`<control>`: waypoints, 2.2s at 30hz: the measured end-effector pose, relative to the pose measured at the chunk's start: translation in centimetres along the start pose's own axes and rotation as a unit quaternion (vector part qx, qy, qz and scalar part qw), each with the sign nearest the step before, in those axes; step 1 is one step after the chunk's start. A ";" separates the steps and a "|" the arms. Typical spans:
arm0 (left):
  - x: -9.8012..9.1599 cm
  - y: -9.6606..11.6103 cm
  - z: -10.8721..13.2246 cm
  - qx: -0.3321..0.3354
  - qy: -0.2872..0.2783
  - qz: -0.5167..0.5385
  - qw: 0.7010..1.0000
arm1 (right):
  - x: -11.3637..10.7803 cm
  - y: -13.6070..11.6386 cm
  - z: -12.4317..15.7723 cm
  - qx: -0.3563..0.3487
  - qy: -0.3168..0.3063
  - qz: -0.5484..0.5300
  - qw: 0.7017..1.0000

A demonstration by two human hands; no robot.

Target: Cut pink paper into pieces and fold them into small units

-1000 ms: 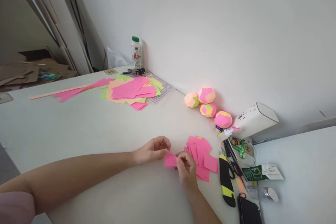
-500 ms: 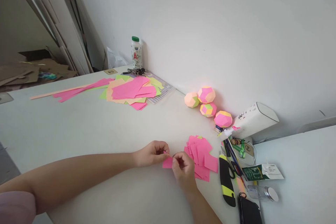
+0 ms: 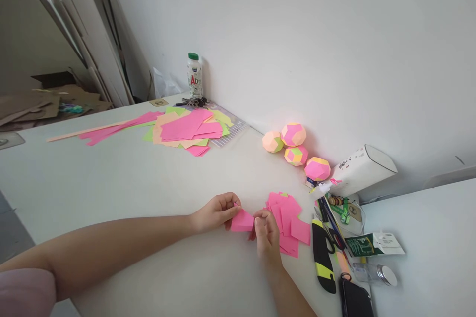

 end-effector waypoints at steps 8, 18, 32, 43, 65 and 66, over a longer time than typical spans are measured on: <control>0.0 0.1 0.0 -0.002 0.013 0.027 1.000 | 0.3 -0.3 -0.3 0.001 0.010 0.044 0.999; 0.1 0.7 0.0 0.018 0.012 0.068 0.997 | 0.8 -0.1 -0.3 -0.033 -0.020 0.054 0.998; -0.1 0.3 -0.3 0.042 0.011 0.110 0.993 | 0.8 -0.8 -0.1 -0.023 0.006 0.044 0.999; 0.5 0.9 0.0 0.061 -0.038 0.099 0.993 | 0.9 -0.3 -0.2 -0.006 -0.015 0.057 0.998; 0.6 1.2 0.4 0.080 -0.049 -0.051 0.994 | 0.9 -1.5 -0.1 -0.054 -0.028 0.082 0.995; 0.6 1.1 0.4 0.077 -0.052 -0.045 0.995 | 0.9 -1.4 -0.1 -0.053 -0.029 0.081 0.995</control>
Point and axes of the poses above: each hand's wrist, its own z-axis away from the middle knuckle, its own x-axis out of the palm, y = z × x, the point moved 8 cm from there along -z, towards the middle knuckle, and after that the axes turned 9 degrees about z, right-handed, at the moved point
